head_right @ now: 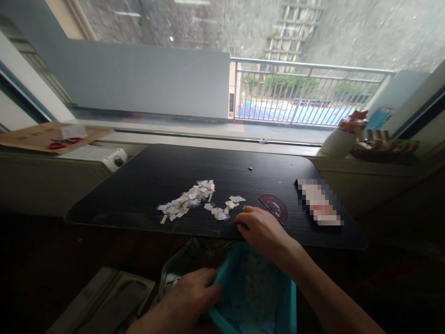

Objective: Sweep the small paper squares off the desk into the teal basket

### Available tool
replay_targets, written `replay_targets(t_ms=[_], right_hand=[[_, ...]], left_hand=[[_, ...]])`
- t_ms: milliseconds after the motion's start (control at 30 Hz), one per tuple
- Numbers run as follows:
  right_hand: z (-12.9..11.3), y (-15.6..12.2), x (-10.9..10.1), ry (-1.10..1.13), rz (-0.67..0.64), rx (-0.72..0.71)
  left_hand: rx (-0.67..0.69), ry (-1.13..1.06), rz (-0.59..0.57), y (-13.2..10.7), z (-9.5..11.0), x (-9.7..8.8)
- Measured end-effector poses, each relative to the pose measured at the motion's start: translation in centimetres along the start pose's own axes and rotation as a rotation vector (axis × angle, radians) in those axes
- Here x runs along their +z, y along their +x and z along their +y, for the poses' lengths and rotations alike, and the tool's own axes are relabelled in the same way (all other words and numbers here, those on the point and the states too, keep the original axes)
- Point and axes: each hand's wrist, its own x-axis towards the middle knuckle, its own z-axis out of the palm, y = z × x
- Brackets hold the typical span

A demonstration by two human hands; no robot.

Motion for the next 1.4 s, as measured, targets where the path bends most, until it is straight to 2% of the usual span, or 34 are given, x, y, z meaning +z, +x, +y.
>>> replay_targets(t_ms=[233, 433, 567, 733, 867, 1067, 1267, 1400], right_hand=[[-0.3, 0.8, -0.4, -0.079, -0.07, -0.01], [-0.6, 1.0, 0.5, -0.143, -0.015, 0.03], [0.6, 1.2, 0.6, -0.022, 0.076, 0.038], [2.2, 0.9, 0.1, 0.12, 0.094, 0.106], [2.8, 0.8, 0.1, 0.138, 0.152, 0.089], [3.1, 0.9, 0.6, 0.284, 0.185, -0.026], [3.0, 1.0, 0.8, 0.396, 0.2, 0.007], [3.1, 1.2, 1.3, 0.455, 0.195, 0.08]], left_hand=[[0.032, -0.015, 0.033, -0.4, -0.3, 0.5], [0.009, 0.06, 0.029, -0.2, -0.2, 0.6], [-0.017, 0.137, -0.03, 0.2, -0.4, 0.9], [0.0, 0.127, -0.008, 0.3, -0.4, 0.9], [0.0, 0.107, -0.02, 0.4, -0.2, 0.7], [-0.016, 0.135, -0.035, 0.4, 0.1, 0.4], [-0.009, 0.132, -0.003, 0.3, -0.1, 0.7], [0.018, 0.127, 0.006, 0.4, -0.6, 1.1]])
